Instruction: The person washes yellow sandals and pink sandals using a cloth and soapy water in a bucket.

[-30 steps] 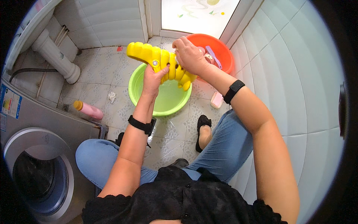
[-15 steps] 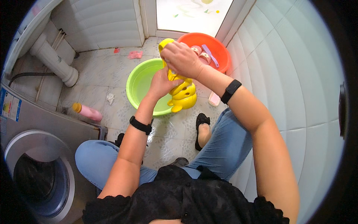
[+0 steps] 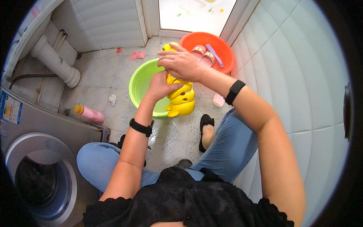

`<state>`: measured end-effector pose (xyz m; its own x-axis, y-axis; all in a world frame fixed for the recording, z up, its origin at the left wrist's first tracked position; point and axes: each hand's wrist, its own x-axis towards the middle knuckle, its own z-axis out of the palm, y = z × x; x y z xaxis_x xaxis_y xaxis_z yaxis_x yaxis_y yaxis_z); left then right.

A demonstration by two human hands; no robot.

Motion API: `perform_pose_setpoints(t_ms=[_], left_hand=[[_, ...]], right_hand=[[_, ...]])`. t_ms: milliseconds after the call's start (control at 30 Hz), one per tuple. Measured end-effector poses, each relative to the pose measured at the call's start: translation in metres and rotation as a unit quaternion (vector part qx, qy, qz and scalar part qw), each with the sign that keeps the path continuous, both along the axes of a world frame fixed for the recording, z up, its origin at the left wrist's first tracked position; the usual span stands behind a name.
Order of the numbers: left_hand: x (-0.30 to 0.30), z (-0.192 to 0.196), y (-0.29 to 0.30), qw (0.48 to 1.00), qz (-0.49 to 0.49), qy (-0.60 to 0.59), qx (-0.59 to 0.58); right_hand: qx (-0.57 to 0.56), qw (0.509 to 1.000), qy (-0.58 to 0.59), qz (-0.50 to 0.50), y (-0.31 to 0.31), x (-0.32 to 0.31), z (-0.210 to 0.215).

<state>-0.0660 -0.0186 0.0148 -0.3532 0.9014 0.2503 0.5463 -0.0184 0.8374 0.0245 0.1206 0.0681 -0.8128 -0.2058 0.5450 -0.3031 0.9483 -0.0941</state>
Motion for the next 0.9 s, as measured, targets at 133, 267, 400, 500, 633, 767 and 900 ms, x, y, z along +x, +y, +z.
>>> perform_pose_setpoints(t_ms=[133, 267, 400, 500, 633, 767, 900], left_hand=[[0.018, 0.010, 0.005, 0.997, -0.050, 0.054, -0.016], [0.030, 0.012, 0.012, 0.992, -0.067, 0.103, -0.012], [0.016, 0.000, 0.010, 0.997, -0.045, 0.056, -0.017], [0.000, 0.000, 0.006, 0.999, -0.027, -0.031, -0.018], [-0.008, -0.004, 0.007, 0.998, 0.033, 0.050, -0.033], [-0.014, -0.004, -0.001, 0.998, 0.057, 0.036, -0.004], [0.014, 0.019, 0.003, 0.997, -0.032, 0.049, -0.043]], right_hand=[[-0.037, 0.983, -0.032, -0.178, 0.039, -0.017, 0.022], [-0.182, 0.945, -0.093, -0.254, 0.066, -0.005, 0.025], [0.023, 0.962, 0.093, -0.256, 0.040, -0.003, 0.037], [0.073, 0.976, 0.123, -0.166, 0.012, 0.001, 0.025], [-0.027, 0.999, -0.045, 0.006, -0.015, 0.011, -0.002], [0.002, 1.000, -0.005, 0.003, -0.015, 0.004, 0.003], [0.053, 0.985, 0.093, -0.133, 0.035, -0.012, 0.021]])
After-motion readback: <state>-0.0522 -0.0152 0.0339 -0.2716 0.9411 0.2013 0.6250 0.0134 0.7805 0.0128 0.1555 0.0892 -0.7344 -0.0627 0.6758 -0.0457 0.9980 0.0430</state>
